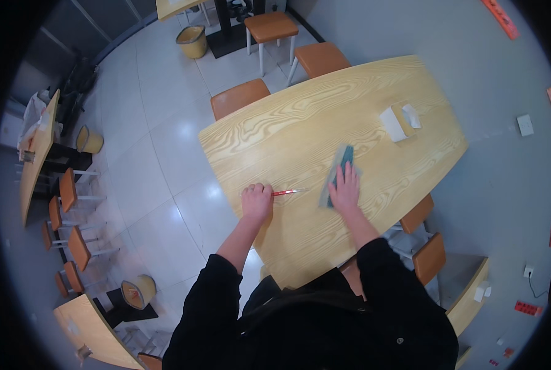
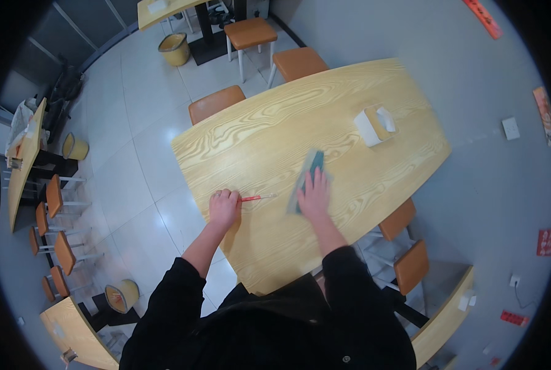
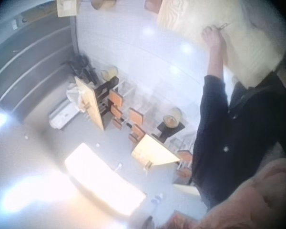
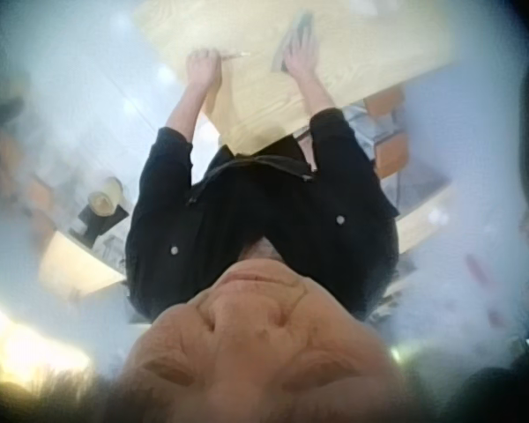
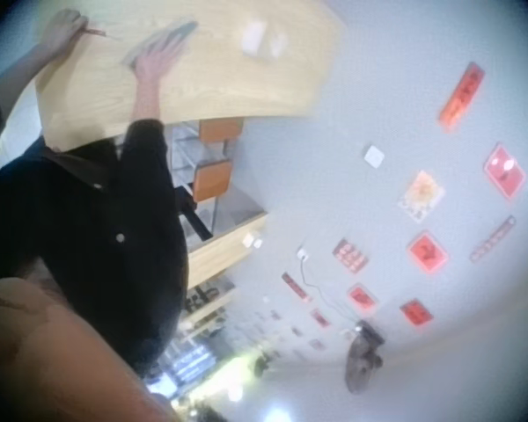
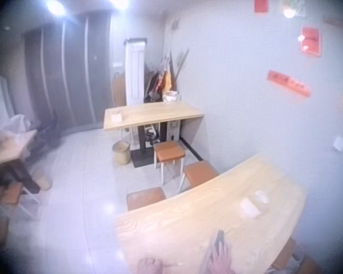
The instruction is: The person wipes a wooden table with a cloth, removes a plastic bag of vegetables, and places a metal container of chopsticks and a tissue box on the table. They continue wiping the table surface and reposition the items before moving to another table to repeat the process.
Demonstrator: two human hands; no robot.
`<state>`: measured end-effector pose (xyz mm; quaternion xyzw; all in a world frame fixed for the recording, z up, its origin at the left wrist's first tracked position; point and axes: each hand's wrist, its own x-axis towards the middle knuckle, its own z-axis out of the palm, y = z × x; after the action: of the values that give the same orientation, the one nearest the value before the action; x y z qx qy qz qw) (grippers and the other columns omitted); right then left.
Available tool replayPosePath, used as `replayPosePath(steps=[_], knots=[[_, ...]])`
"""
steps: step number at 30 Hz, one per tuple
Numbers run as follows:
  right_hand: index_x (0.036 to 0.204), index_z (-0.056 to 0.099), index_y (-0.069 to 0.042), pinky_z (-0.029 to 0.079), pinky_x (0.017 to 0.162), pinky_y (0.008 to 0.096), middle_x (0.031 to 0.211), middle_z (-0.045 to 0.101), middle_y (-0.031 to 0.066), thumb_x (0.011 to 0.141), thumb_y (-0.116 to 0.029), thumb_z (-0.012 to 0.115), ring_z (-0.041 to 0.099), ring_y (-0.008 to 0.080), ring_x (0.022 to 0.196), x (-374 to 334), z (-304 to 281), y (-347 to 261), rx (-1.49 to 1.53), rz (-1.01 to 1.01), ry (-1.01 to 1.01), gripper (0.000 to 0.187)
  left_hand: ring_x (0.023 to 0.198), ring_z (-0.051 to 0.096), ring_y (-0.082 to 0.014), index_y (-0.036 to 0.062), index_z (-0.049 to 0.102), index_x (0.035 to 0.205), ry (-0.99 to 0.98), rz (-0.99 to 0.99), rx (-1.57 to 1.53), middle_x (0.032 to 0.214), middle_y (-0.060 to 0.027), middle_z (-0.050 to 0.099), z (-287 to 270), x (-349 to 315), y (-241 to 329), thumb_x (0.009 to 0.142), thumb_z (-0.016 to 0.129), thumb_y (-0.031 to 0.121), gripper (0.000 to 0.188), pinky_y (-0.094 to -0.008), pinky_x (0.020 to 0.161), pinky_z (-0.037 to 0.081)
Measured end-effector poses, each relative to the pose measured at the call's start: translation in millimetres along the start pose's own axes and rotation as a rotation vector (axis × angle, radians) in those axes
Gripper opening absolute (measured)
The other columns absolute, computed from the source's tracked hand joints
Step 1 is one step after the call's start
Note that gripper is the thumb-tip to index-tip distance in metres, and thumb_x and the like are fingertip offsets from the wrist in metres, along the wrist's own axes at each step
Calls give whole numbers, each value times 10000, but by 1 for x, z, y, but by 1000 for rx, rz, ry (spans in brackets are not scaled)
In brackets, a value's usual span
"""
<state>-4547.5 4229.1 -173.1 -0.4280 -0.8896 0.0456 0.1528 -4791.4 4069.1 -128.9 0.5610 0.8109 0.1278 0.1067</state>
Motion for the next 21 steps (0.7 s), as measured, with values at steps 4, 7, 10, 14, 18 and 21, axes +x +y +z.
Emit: replayPosePath(steps=[4,7,10,14,18,21], knots=[[1406,375,-54,200,1121,524,1485,282,234,844,-346,590,268,433,1356,113,23,20,15,-37,-175,668,877,571,-297,88,582,852,-48,-64,-20,855,-98,584,8,-2,2,792,629,182,121,-432,776,433],[1407,365,-31,198,1127,505,1496,272,231,854,-381,562,264,420,1368,183,35,-25,51,-155,-199,684,848,580,-321,74,583,863,-81,-191,-103,854,-124,592,10,-11,6,799,638,174,131,-438,748,449],[1400,375,-16,217,1125,494,1494,285,229,833,-393,574,281,409,1367,195,43,-91,122,-343,-260,709,784,585,-361,49,574,863,-55,-447,-201,826,-152,602,7,-35,12,827,641,146,123,-451,699,465],[1306,498,-29,270,1111,473,1436,389,209,824,-309,583,371,379,1319,148,48,-113,398,-756,-389,564,704,597,-326,19,528,891,158,-793,-316,788,-156,594,-2,-90,17,881,573,67,67,-403,657,483],[1157,569,-32,403,1018,445,1264,533,174,778,-106,552,489,346,1202,174,54,-31,480,-682,-120,386,664,583,-149,25,458,945,440,-1067,-701,771,-72,571,2,-140,30,937,521,50,68,-288,611,495],[1286,455,14,355,1043,447,1315,476,212,921,-94,425,440,388,1224,249,53,65,354,-72,-146,382,669,571,-103,33,437,963,544,-1099,-742,808,-50,570,8,-165,42,953,496,44,61,-245,619,497]])
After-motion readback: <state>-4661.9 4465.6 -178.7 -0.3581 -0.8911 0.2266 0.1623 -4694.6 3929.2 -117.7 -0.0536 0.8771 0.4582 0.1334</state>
